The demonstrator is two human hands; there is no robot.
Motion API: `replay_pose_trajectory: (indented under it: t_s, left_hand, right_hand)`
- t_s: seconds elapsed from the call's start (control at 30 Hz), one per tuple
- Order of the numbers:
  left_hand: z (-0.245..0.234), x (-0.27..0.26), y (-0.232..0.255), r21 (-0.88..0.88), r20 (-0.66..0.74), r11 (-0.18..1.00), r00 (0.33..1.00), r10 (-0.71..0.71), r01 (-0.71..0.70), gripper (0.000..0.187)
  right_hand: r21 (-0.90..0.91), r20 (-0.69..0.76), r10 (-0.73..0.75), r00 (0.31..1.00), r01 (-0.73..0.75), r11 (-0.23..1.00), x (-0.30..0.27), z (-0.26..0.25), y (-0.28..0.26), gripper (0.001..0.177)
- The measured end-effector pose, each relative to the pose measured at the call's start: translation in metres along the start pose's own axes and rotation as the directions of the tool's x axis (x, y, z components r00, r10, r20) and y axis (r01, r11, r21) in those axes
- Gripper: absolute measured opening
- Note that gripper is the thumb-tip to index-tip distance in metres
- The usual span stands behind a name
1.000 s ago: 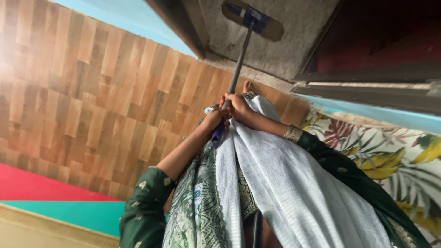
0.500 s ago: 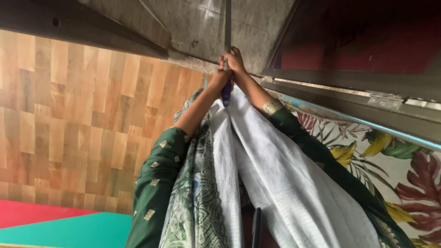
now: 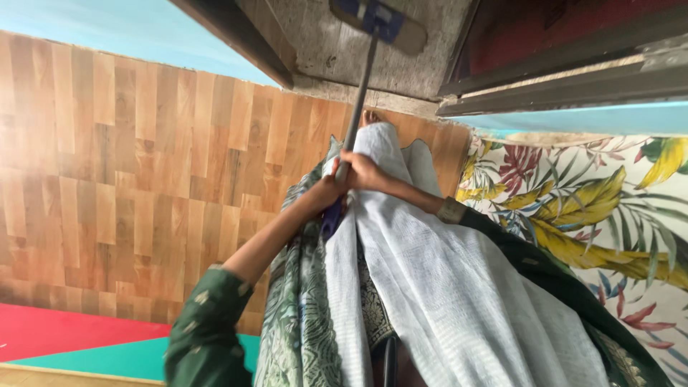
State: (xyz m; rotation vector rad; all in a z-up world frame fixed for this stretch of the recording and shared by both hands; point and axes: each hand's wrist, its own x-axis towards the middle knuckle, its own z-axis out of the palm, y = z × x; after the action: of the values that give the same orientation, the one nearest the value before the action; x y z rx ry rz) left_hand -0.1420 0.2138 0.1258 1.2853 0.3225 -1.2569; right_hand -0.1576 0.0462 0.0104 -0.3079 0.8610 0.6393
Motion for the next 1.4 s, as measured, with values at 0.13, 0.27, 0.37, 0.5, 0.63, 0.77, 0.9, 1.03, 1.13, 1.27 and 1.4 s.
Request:
replay_pose_trajectory:
  t_s: [0.13, 0.27, 0.37, 0.5, 0.63, 0.77, 0.9, 1.03, 1.13, 1.27, 1.4]
  left_hand:
    - [0.01, -0.059, -0.038, -0.029, 0.002, 0.997, 0.998, -0.069, 0.069, 0.017]
    - [0.021, -0.048, -0.03, -0.021, -0.024, 0.999, 0.999, -0.046, 0.046, 0.019]
    - [0.033, -0.031, -0.008, -0.138, -0.009, 0.984, 0.994, -0.111, 0.109, 0.019]
    - [0.055, 0.03, 0.028, -0.143, -0.069, 0.986, 0.993, -0.094, 0.083, 0.019]
    - [0.075, 0.122, 0.056, -0.138, -0.077, 0.987, 0.992, -0.096, 0.085, 0.023]
    - [0.084, 0.23, 0.078, -0.047, -0.08, 0.999, 0.997, 0.015, -0.019, 0.029]
    - [0.089, 0.296, 0.087, 0.043, -0.108, 0.999, 0.994, 0.027, -0.022, 0.032]
    - [0.095, 0.3, 0.075, 0.172, -0.142, 0.984, 0.987, 0.072, -0.047, 0.045]
    - [0.085, 0.283, 0.063, 0.338, -0.173, 0.932, 0.965, 0.197, -0.129, 0.08]
    - [0.056, 0.244, 0.053, 0.473, -0.109, 0.872, 0.974, 0.198, -0.125, 0.039]
    - [0.031, 0.173, 0.043, 0.302, -0.063, 0.952, 0.996, 0.069, -0.047, 0.025]
  right_hand:
    - [-0.039, 0.008, 0.089, 0.996, -0.089, 0.995, -0.024, -0.004, 0.046, 0.014]
    - [-0.033, 0.059, 0.104, 0.993, -0.102, 0.994, -0.019, -0.015, 0.037, 0.021]
    - [-0.029, -0.018, 0.039, 0.999, -0.04, 0.999, -0.015, -0.017, 0.01, 0.017]
    - [-0.023, 0.027, -0.151, 0.988, 0.151, 0.988, -0.013, -0.016, -0.049, 0.018]
    - [-0.159, -0.004, -0.356, 0.934, 0.351, 0.923, -0.005, -0.016, -0.126, 0.012]
    - [-0.275, -0.017, -0.382, 0.924, 0.363, 0.89, 0.029, -0.021, -0.218, 0.02]
    - [-0.328, -0.032, -0.404, 0.914, 0.372, 0.868, 0.043, -0.018, -0.271, 0.01]
    - [-0.362, -0.124, -0.443, 0.888, 0.375, 0.854, 0.037, -0.013, -0.26, 0.007]
    - [-0.282, -0.091, -0.435, 0.896, 0.396, 0.874, 0.032, -0.011, -0.235, 0.006]
    - [-0.274, -0.015, -0.421, 0.907, 0.401, 0.874, 0.027, -0.002, -0.201, 0.011]
    - [-0.131, -0.063, -0.338, 0.939, 0.328, 0.936, 0.026, 0.002, -0.141, 0.006]
